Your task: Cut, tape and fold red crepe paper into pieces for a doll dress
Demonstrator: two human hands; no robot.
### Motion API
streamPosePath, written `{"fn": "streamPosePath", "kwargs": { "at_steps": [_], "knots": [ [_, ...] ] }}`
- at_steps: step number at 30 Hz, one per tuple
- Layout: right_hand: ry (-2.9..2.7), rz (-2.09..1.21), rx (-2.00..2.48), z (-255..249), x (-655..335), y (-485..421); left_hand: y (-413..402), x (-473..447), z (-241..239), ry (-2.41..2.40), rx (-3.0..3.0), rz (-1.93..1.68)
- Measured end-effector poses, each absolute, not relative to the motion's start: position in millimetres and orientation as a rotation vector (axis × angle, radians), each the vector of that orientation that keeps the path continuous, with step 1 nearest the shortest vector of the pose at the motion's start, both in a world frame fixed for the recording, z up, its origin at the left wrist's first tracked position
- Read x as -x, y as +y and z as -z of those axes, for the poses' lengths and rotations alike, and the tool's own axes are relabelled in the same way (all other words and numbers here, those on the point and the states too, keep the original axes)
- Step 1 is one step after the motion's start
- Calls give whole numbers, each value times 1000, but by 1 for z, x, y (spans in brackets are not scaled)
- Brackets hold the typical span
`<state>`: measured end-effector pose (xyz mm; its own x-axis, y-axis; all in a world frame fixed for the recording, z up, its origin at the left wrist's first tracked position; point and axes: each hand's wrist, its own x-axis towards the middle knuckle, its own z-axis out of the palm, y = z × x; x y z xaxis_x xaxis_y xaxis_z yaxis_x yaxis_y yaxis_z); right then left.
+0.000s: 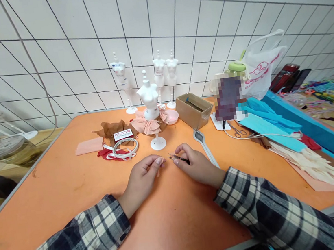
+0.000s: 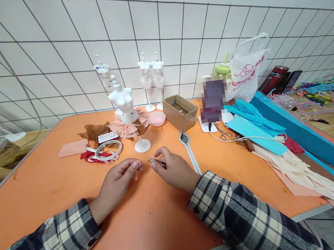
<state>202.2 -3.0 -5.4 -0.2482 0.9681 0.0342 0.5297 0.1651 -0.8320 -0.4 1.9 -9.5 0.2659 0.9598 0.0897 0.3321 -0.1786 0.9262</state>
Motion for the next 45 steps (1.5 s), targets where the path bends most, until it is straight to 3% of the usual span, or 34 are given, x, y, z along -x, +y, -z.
{"fn": "streamPosePath", "kwargs": {
  "at_steps": [3,9,18,23,34,42,45],
  "knots": [
    [-2208,-595,1540,6,-218,8,4,2,7,1188,-1550,-940],
    [-2402,-400,1335,13,-230,18,8,3,7,1145,-1475,-962],
    [-2514,-475,1126,15,-213,12,7,3,5,1166,-1518,-992],
    [-2040,-632,1270,22,-212,20,8,4,9,1190,-1585,-988],
    [-1570,294,1349,-19,-275,103,14,6,15,1027,-1519,-955],
    [-1596,304,1378,-3,-266,82,12,14,11,901,-1573,-940],
    [-2114,-3,1174,1,-248,51,14,12,13,977,-1548,-936]
  ]
}}
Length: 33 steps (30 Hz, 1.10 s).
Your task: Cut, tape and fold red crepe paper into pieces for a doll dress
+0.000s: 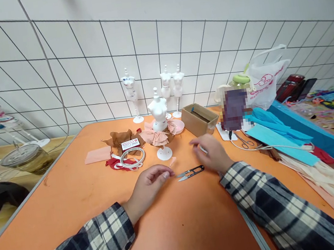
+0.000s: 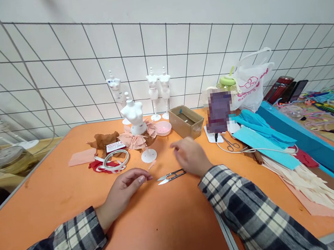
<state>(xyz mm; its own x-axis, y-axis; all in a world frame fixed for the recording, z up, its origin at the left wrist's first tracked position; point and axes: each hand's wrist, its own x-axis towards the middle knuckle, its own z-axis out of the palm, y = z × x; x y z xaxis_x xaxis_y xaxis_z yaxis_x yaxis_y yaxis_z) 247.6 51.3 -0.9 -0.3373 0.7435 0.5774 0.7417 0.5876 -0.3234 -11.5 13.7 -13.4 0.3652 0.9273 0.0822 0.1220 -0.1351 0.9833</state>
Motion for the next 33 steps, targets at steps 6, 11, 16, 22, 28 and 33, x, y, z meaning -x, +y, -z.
{"fn": "streamPosePath", "kwargs": {
  "at_steps": [6,11,16,22,28,33],
  "knots": [
    [-2596,-322,1226,9,-232,27,14,7,18,981,-1347,-944],
    [-2273,-245,1408,4,-238,28,7,1,15,981,-1304,-927],
    [-1937,-827,1317,2,-207,9,1,-8,12,1033,-1395,-951],
    [-1743,-981,1188,14,-187,1,0,-6,15,1025,-1459,-916],
    [-1729,-1180,1185,12,-192,4,-2,-5,17,1064,-1562,-859],
    [-1746,-1269,1215,11,-195,3,-1,-2,20,1096,-1666,-835]
  ]
}}
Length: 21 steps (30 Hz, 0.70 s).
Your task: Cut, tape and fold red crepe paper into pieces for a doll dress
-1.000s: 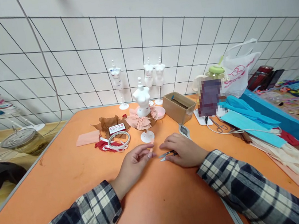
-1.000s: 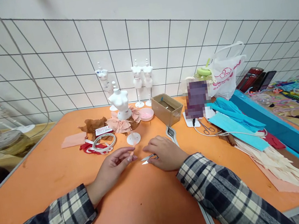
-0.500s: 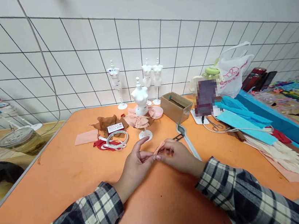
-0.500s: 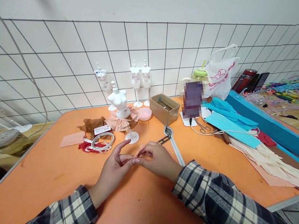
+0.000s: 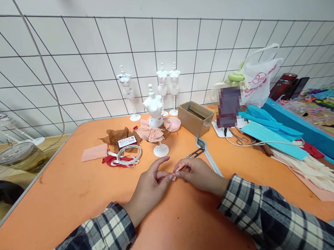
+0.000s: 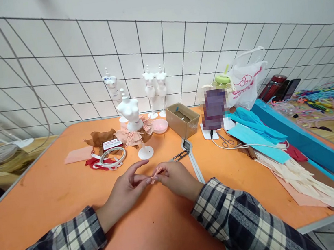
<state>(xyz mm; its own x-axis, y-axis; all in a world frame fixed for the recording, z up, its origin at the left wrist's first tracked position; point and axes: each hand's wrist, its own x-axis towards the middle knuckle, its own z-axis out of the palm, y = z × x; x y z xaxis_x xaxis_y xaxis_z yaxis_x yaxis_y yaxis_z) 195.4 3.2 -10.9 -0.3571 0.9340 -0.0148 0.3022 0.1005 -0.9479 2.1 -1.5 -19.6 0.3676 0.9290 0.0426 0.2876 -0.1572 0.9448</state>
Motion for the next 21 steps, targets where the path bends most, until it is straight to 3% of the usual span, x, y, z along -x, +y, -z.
{"fn": "streamPosePath", "kwargs": {
  "at_steps": [14,21],
  "knots": [
    [-1839,-1600,1405,6,-205,4,0,0,15,1120,-1763,-922],
    [-1909,-1551,1289,16,-205,5,0,-2,12,1089,-2117,-676]
  ]
}}
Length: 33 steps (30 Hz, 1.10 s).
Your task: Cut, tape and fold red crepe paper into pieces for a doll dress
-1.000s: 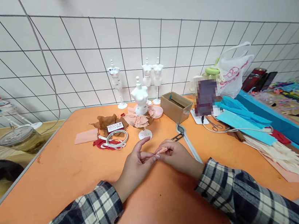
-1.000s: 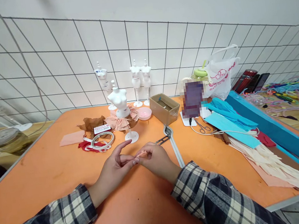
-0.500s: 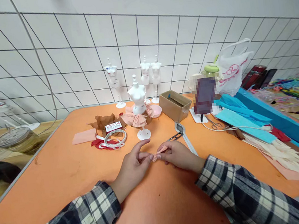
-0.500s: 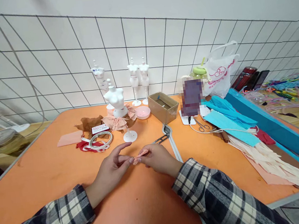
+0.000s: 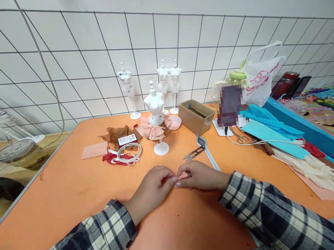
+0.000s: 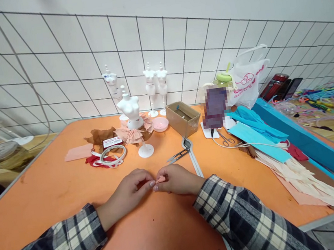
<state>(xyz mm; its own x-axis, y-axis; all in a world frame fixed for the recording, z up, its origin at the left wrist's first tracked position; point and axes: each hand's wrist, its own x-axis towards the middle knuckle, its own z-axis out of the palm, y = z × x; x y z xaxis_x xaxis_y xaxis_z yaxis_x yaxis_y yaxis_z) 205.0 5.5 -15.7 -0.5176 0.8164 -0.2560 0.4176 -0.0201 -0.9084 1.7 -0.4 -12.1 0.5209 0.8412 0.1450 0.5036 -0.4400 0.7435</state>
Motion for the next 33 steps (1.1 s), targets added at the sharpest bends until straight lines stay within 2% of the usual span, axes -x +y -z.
{"fn": "streamPosePath", "kwargs": {
  "at_steps": [7,17,24,29,33],
  "knots": [
    [-1709,-1592,1297,10,-201,4,5,-3,15,1133,-1758,-802],
    [-1574,-1660,1344,11,-199,3,5,-3,15,1143,-1670,-865],
    [-1869,-1513,1228,16,-208,8,4,-4,17,1073,-1643,-762],
    [-2001,-1459,1232,8,-208,6,5,-5,15,1036,-1470,-833],
    [-1882,-1262,1259,3,-202,2,5,-6,12,1009,-1345,-853]
  ]
}}
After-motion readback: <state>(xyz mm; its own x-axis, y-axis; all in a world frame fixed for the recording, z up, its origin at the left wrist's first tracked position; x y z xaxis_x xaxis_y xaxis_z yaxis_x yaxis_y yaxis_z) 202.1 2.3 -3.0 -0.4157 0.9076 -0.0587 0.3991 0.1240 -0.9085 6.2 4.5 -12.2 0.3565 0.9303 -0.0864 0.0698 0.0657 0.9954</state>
